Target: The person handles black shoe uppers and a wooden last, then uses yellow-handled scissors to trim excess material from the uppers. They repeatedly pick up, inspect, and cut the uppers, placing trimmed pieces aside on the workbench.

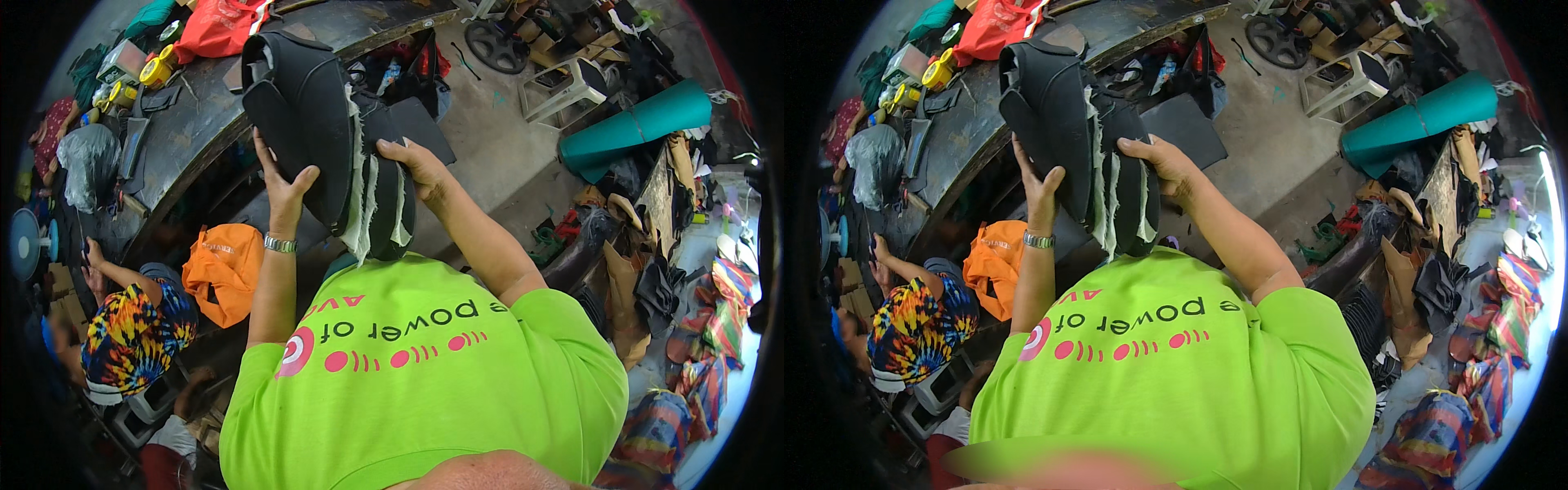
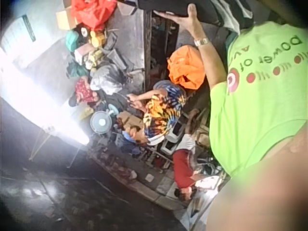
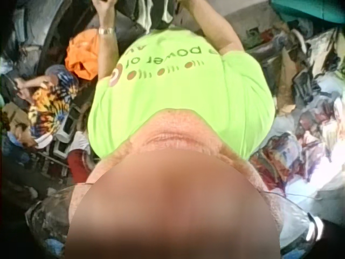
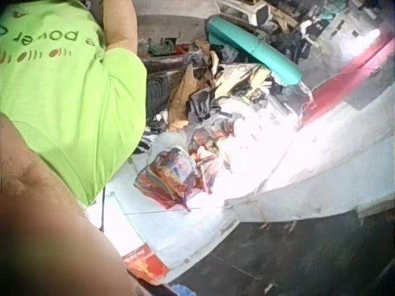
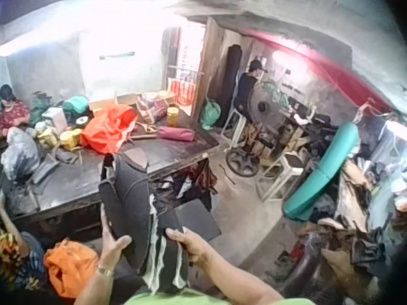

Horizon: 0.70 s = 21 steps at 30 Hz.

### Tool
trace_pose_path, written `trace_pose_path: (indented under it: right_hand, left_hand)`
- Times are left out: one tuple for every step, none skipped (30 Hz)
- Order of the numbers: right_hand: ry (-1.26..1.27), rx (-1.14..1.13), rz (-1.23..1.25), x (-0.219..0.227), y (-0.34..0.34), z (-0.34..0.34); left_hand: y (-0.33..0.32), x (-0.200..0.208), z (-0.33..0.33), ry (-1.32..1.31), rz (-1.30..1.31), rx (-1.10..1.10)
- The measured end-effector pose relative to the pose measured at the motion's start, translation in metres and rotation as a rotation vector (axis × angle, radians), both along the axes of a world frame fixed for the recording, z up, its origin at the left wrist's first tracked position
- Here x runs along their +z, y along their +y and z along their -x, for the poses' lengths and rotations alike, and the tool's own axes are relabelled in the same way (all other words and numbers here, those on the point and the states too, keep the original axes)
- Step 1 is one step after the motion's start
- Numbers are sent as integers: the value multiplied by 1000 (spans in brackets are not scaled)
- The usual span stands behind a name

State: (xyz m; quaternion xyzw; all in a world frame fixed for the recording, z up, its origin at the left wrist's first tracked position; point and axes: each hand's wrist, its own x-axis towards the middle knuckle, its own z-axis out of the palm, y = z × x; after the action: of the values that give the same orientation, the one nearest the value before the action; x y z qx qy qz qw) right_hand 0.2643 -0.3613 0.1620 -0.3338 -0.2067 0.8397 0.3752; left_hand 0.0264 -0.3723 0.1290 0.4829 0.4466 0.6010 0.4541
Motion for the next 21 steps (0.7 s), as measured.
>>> trace_pose_path:
  right_hand:
    - [-5,-29,-3,-5,6,-8]
    - [59,-41,-43,-10,9,-15]
    - [-26,-29,23,-14,21,-23]
    - [-23,-67,8,-19,28,-29]
    - [-35,-72,30,-22,35,-38]
    - [-40,-81,58,-24,45,-50]
    - [-65,-77,67,-26,54,-62]
    - [-105,-110,80,-29,63,-72]
    - [-91,-89,47,-30,71,-83]
    - [-111,-93,53,-33,78,-93]
    - [-73,-84,25,-37,84,-103]
    - [-54,-85,26,-42,90,-107]
    - [-49,-86,46,-48,99,-116]
    - [-26,-75,54,-54,110,-125]
    - [-30,-49,79,-61,122,-134]
    - [-13,-14,93,-68,135,-145]
    - [5,23,109,-75,150,-156]
    - [1,53,133,-82,166,-166]
    - [-4,85,157,-88,176,-171]
    - [-44,114,208,-93,190,-185]
    - [44,166,146,-95,202,-198]
  left_hand:
    - [11,-5,-8,50,-22,2]
    - [20,-9,-14,109,-14,16]
    - [28,-13,-21,80,-8,-22]
    - [40,-16,-30,60,-8,-33]
    - [50,-19,-38,36,-10,-54]
    - [63,-22,-48,39,-19,-72]
    - [76,-25,-59,79,-32,-77]
    - [87,-27,-69,136,5,-63]
    - [91,-29,-80,-28,11,-144]
    - [100,-31,-89,2,3,-138]
    - [107,-34,-98,6,8,-134]
    - [114,-36,-104,7,9,-120]
    - [121,-40,-113,-6,7,-116]
    - [128,-44,-120,3,25,-108]
    - [136,-48,-129,8,37,-96]
    - [143,-51,-140,14,50,-81]
    - [151,-54,-151,39,72,-26]
    - [158,-57,-162,41,53,7]
    - [158,-57,-170,42,66,43]
    - [159,-58,-186,46,71,94]
    - [165,-56,-203,37,72,132]
